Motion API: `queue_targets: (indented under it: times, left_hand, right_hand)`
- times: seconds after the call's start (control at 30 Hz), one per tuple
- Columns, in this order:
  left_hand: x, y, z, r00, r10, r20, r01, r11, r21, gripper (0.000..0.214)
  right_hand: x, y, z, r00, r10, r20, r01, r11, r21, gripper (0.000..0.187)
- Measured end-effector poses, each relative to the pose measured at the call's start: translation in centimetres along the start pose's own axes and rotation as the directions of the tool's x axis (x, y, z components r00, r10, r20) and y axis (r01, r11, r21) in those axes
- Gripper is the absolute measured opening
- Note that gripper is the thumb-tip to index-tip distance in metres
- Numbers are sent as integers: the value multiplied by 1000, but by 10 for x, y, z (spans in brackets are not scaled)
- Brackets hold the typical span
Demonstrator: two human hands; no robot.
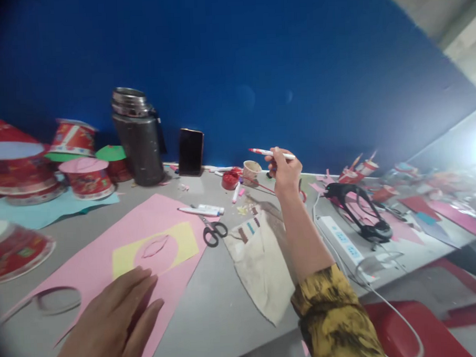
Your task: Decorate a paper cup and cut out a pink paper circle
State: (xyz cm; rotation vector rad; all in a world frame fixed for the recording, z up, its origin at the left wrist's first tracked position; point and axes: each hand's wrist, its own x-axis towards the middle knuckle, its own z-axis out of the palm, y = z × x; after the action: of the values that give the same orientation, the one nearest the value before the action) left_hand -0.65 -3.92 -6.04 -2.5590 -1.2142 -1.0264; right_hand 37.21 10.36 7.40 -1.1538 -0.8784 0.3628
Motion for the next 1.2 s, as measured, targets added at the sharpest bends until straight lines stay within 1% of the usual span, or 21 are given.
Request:
queue_targets:
  times: [0.07,0.1,0.2,0.3,0.43,0.53,0.63,0.87,1.07,1.2]
  left_hand:
    - [-2,-5,6,1000,13,-3,-13,1000,0,24]
    - [-3,-7,8,1000,27,1,-27,1000,4,25]
    - [-6,-12,11,997,79,19,-80,996,26,25]
    - [-6,-13,11,997,80,17,-80,996,27,25]
    - [-3,-12,10,999,38,14,-37,999,-31,25]
    - [-2,-9,9,1000,6,1,-6,999,-49,26]
    - [-1,-6,8,1000,-23,-10,22,999,-36,26]
    - [3,-4,4,1000,8,-27,-8,1000,6,25]
    - [6,-3,3,999,-32,0,32,999,-23,25]
    - [5,-3,3,999,-28,14,29,999,-20,26]
  right_hand:
    - [13,5,-21,991,61,-123,-74,992,-104,37]
    - [16,9,-29,986,72,-151,-92,988,-125,34]
    - [15,27,-42,980,117,-162,-141,979,-147,32]
    - [9,39,-41,980,165,-111,-181,972,-153,34]
    - [-4,46,-26,978,210,19,-204,964,-168,34]
    - [-17,50,-16,961,243,130,-215,956,-201,29]
    - [-25,55,-12,940,276,200,-230,946,-227,29]
    - [-22,64,-23,911,340,235,-292,932,-216,35]
    - [-21,68,-26,886,382,262,-332,918,-215,29]
    - [-20,72,-28,871,408,276,-357,909,-216,26]
